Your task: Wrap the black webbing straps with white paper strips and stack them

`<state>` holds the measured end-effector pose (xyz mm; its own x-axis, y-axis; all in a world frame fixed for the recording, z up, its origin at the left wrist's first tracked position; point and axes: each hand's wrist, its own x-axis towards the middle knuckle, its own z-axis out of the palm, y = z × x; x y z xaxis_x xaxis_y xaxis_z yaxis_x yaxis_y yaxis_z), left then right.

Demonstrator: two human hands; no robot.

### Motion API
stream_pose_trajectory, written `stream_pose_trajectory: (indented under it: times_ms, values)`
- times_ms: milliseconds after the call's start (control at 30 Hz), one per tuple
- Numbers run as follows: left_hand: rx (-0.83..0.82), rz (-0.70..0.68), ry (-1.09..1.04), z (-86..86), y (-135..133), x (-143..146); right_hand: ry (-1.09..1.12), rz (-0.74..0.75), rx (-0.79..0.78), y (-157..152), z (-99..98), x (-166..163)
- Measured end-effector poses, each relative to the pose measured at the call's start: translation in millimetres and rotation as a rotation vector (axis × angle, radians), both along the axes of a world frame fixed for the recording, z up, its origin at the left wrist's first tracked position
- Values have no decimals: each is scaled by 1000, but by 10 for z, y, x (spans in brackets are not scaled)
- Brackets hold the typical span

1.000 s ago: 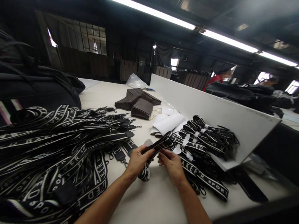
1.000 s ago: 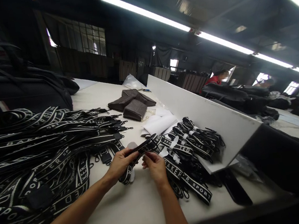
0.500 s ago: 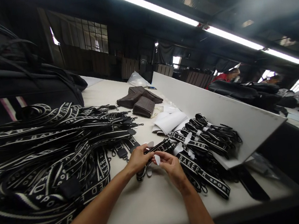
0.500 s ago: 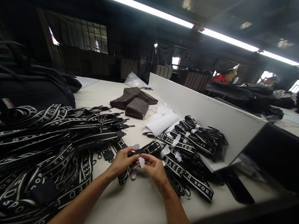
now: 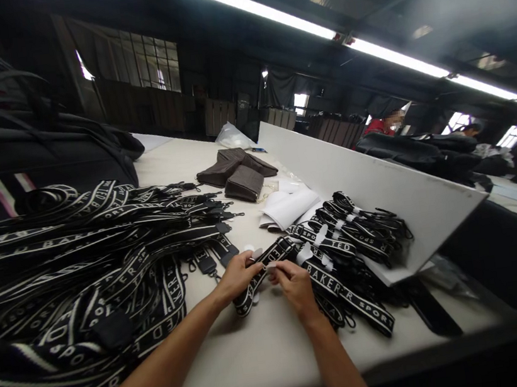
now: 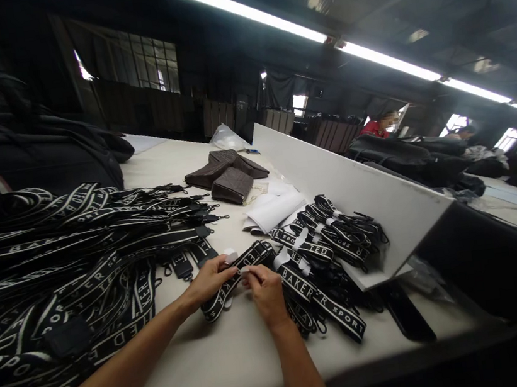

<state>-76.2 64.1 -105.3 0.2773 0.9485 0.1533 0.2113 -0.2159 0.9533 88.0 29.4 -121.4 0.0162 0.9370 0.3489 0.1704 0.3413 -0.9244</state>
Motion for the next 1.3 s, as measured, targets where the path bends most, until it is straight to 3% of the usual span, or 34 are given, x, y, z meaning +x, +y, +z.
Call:
stream_pose_trajectory:
  times_ms: [67, 200, 567, 967, 1300]
  values:
    - [33, -8, 35, -2, -44, 48, -153, -119, 136, -7, 18, 13]
    - [122, -1, 87, 3, -134, 137, -213, -146, 248, -34, 23, -15]
    - [130, 35, 162, -54, -189, 155, 19, -119, 15, -31, -27, -72]
    - [55, 120, 109, -61, -149, 146, -133, -91, 21, -34, 32, -36]
    - [20, 135, 22, 11, -155, 149, 14, -216, -68, -42, 29, -78]
